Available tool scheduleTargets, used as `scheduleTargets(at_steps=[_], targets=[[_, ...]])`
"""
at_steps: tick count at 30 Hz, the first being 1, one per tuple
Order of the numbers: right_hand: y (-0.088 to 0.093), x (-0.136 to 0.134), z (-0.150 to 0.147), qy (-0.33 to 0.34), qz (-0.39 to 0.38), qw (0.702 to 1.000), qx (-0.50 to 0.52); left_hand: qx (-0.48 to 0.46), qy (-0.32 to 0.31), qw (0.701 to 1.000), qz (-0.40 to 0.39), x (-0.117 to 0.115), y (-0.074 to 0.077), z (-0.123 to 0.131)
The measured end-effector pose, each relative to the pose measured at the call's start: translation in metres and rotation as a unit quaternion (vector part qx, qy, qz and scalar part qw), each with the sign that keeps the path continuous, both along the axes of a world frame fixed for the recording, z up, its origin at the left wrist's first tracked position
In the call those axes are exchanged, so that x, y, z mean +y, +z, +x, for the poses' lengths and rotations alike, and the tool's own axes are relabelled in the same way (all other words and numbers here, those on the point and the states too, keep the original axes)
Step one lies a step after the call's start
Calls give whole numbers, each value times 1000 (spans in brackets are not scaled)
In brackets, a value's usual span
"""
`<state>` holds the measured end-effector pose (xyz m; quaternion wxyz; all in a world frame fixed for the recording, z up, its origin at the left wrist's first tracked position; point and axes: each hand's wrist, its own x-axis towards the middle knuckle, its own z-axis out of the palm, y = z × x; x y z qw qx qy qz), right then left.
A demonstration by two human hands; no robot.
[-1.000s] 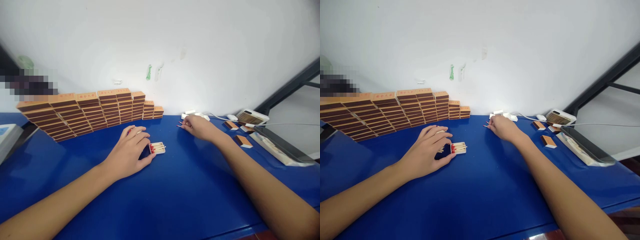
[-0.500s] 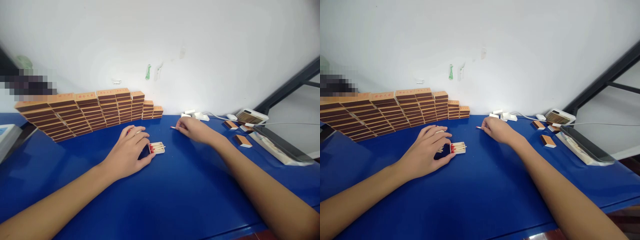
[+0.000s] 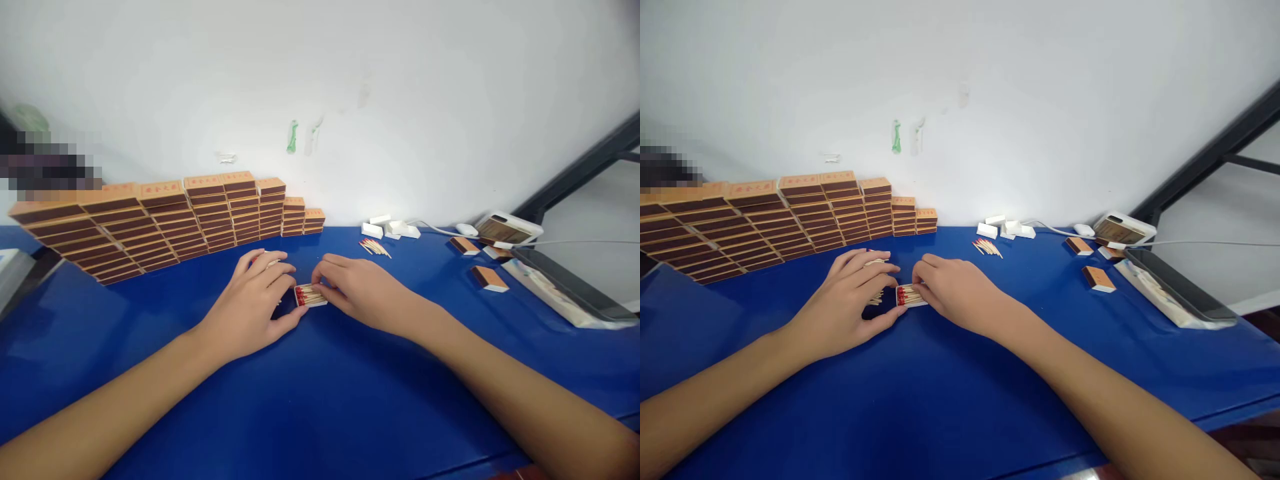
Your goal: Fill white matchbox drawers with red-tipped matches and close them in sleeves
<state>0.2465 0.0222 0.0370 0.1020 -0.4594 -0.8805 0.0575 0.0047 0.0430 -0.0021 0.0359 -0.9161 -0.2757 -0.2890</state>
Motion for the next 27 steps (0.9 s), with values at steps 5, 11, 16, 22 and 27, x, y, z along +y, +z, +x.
scheduleTargets(at_steps=[5,11,16,22,27], targets=[[10,0,13,-21,-14,1000,1,2,-5,1000,0,0,-1,-1],[9,0,13,-15,-66,998,-1,2,-5,1000,-6,0,-1,-1],[11,-2,11,-6,-73,997,6,4,-5,1000,0,0,-1,-1],[12,-4,9,1,-97,995,16,10,-4,1000,8,1,-1,-1],[12,-6,6,1,-108,994,19,10,-6,1000,9,1,-1,-1]])
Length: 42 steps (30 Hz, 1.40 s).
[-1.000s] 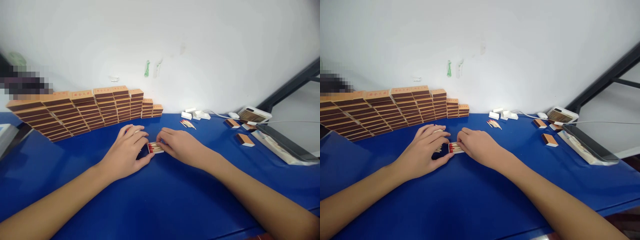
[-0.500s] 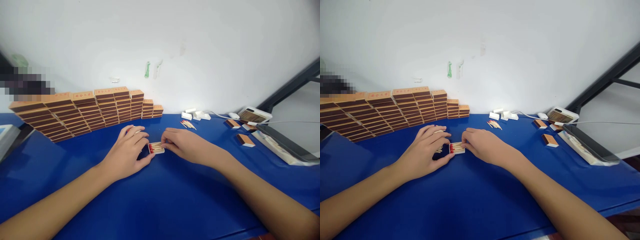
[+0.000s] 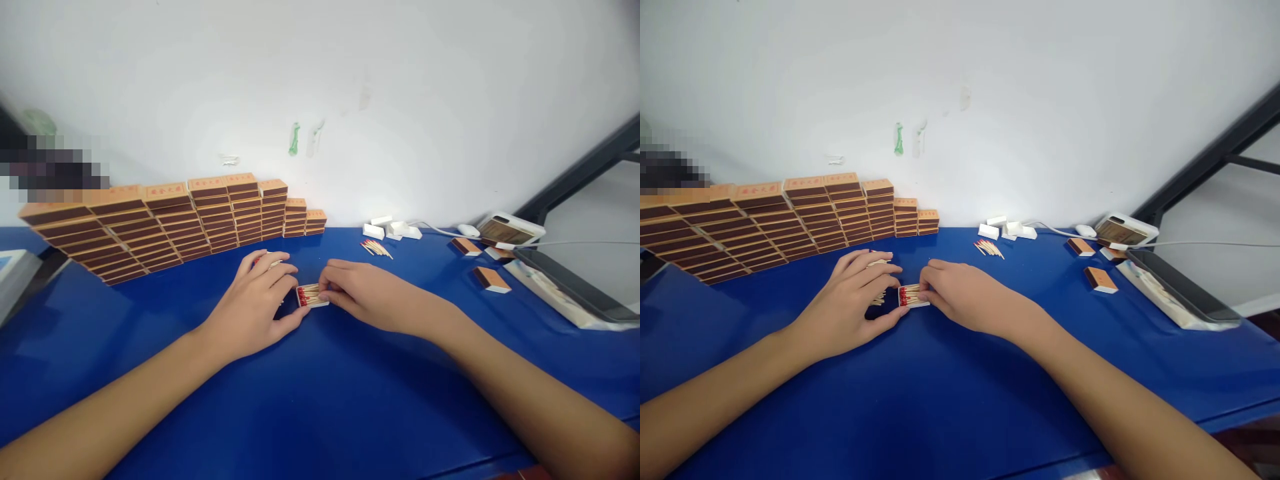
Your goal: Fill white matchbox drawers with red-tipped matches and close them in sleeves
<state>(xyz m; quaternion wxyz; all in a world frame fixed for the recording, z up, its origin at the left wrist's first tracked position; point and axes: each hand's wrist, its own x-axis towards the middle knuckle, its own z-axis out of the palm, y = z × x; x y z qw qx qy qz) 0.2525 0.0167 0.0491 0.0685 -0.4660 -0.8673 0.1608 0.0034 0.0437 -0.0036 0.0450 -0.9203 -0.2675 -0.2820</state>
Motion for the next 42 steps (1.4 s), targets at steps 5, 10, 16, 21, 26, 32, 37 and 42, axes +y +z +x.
scheduleTargets(at_steps=[5,10,16,21,26,32,37,42], targets=[[2,-1,5,4,-5,1000,-1,-5,1,1000,0,-1,0,0],[0,-1,3,6,-4,1000,-5,-3,1,1000,5,0,0,0],[-3,0,0,-6,13,1000,8,-3,-1,1000,3,0,-1,0],[-5,3,2,-16,51,999,6,-2,-2,1000,6,0,0,0],[-9,5,1,-2,69,998,8,-5,-2,1000,1,0,0,0],[-11,7,0,-16,90,996,7,-4,-2,1000,2,0,0,1],[-15,8,-3,-12,75,997,11,0,-1,1000,7,0,0,0],[-17,10,-2,2,56,998,42,2,-2,1000,7,0,0,0]])
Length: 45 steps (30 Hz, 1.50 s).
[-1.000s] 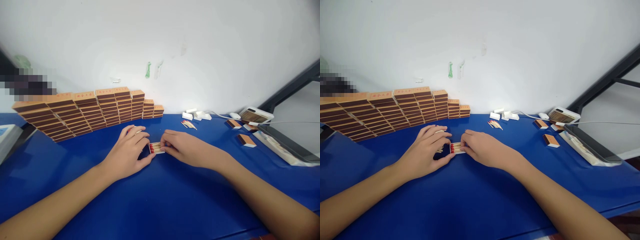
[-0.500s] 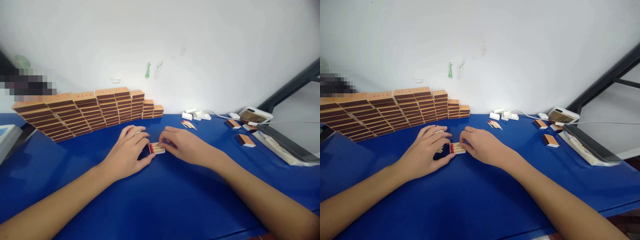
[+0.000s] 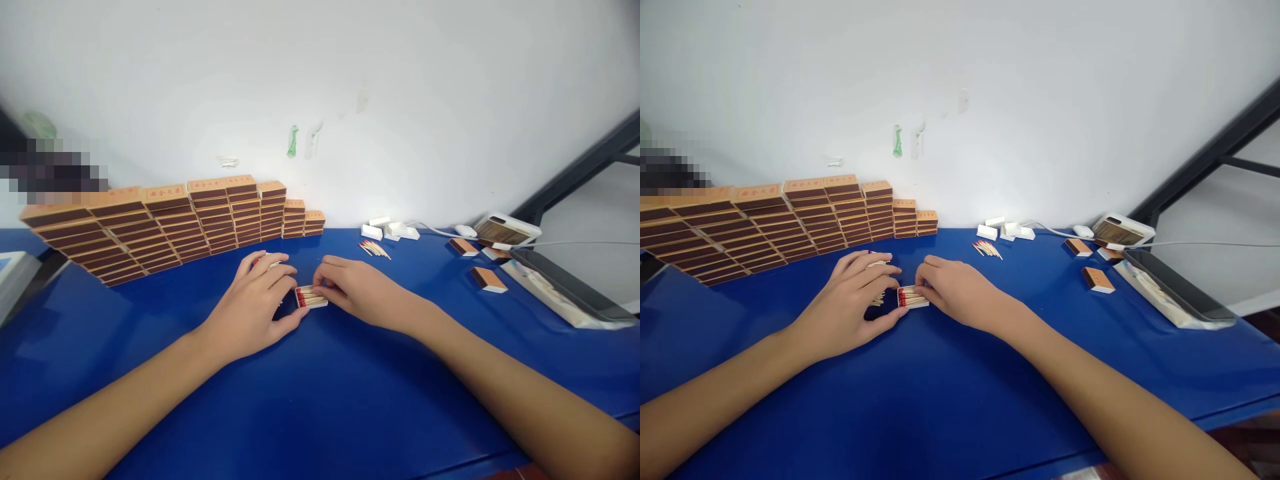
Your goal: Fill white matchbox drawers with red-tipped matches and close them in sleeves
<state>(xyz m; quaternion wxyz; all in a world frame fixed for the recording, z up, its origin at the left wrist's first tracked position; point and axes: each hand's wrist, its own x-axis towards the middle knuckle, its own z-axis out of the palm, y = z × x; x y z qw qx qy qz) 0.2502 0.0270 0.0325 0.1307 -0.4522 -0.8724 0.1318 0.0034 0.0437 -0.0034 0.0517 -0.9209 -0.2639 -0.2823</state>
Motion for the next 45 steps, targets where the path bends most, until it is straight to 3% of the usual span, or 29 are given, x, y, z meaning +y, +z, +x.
scheduleTargets(at_steps=[3,5,8,11,16,45], targets=[[7,8,12,-8,13,999,38,-2,2,1000,-9,0,0,0],[12,17,28,-77,53,995,35,-3,2,1000,-14,0,0,0],[14,35,57,-220,99,969,-54,-5,-1,1000,-18,0,0,-1],[9,50,80,-278,80,948,-135,-11,-3,1000,-23,0,0,-1],[1,59,90,-273,32,947,-164,-16,-6,999,-29,0,0,-1],[-4,62,95,-291,58,937,-186,-9,-2,1000,-13,1,0,-2]])
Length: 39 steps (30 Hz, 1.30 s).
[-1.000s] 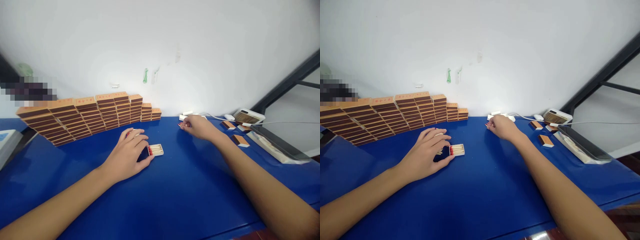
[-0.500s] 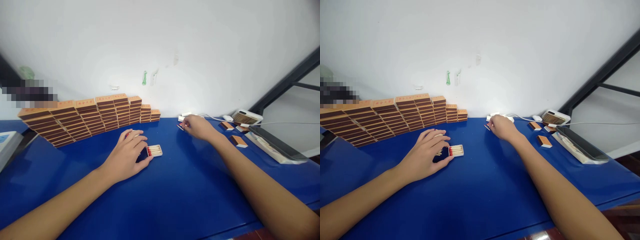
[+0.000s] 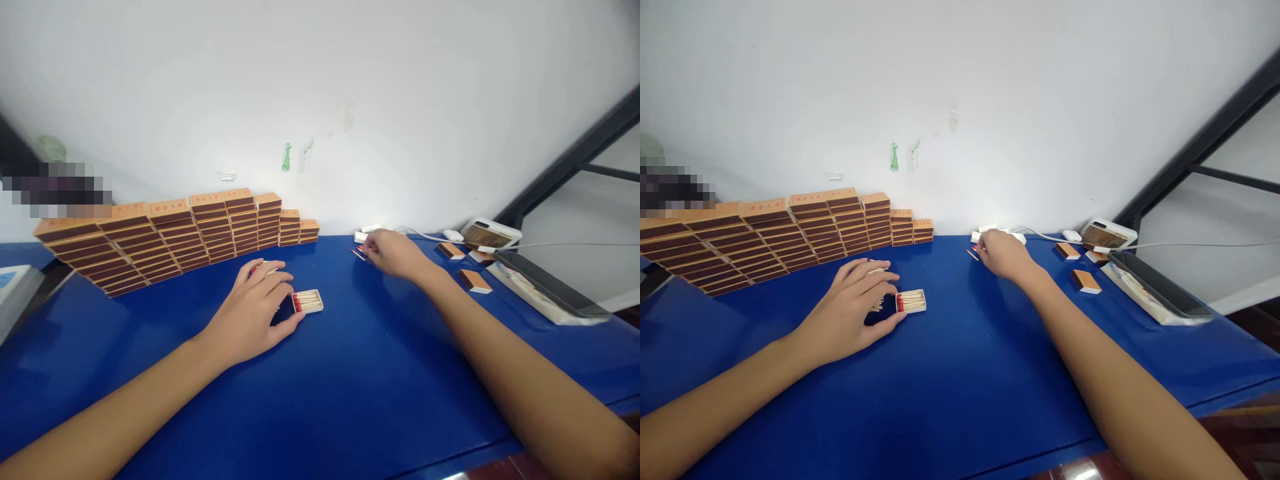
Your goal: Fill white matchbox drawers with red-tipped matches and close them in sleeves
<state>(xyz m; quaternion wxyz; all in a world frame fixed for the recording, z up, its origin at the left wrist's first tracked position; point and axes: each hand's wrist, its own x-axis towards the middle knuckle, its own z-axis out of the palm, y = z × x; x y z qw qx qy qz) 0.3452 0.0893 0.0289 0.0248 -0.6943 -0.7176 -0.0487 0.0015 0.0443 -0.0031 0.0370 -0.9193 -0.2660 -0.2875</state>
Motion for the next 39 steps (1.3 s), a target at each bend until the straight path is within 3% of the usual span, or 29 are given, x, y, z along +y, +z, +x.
scheduleTargets(at_steps=[25,34,39], targets=[[0,1,-4,-26,11,997,70,4,-4,1000,7,0,0,0],[-7,3,-4,-2,-12,997,71,-1,-3,1000,2,1,-2,0],[2,-6,-16,41,-1,994,99,1,-2,1000,0,1,-1,0]])
